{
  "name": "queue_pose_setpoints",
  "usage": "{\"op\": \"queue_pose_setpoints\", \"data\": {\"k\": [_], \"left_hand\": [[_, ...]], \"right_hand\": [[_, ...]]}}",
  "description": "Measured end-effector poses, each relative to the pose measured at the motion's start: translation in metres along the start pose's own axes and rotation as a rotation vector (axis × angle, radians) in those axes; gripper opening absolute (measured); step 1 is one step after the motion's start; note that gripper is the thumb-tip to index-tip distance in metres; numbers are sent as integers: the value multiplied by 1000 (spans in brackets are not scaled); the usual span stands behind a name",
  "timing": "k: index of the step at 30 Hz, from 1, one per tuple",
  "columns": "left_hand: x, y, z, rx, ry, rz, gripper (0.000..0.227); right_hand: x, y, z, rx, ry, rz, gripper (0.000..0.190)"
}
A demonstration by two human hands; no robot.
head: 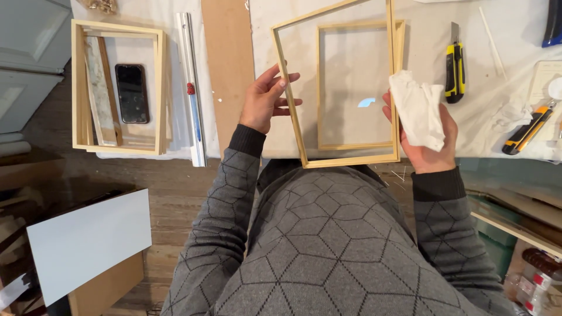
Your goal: Cleaning glass panes and assembling wooden picture frames at a workbench station.
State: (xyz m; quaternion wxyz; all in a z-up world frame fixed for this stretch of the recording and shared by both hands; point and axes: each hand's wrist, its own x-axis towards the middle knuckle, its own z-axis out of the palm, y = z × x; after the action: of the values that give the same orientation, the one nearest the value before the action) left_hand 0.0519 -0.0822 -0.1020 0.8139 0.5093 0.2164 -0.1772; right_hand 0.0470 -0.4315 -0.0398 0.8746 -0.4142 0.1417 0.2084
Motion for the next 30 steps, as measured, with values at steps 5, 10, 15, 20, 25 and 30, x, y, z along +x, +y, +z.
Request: {"op": "queue_pose_setpoints", "data": {"k": [5,10,15,20,25,30], "left_hand": [[1,-1,0,44,1,11,50],[-3,1,5,110,2,21,50],[-4,4,9,147,13,-11,51],[-7,8,10,179,22,4,52],[-7,4,6,150,15,5,52],[-10,7,5,136,-20,24,49]], "right_hand": [[5,5,-14,-186,92,-46,44],[10,16,-37,-521,143,-120,24],[5,5,-6,-532,113,35,28],[4,3,-4,-625,104,12,30],[2,3,-1,-683,100,-5,32],[2,4,0,-714,99,-20,31]]}}
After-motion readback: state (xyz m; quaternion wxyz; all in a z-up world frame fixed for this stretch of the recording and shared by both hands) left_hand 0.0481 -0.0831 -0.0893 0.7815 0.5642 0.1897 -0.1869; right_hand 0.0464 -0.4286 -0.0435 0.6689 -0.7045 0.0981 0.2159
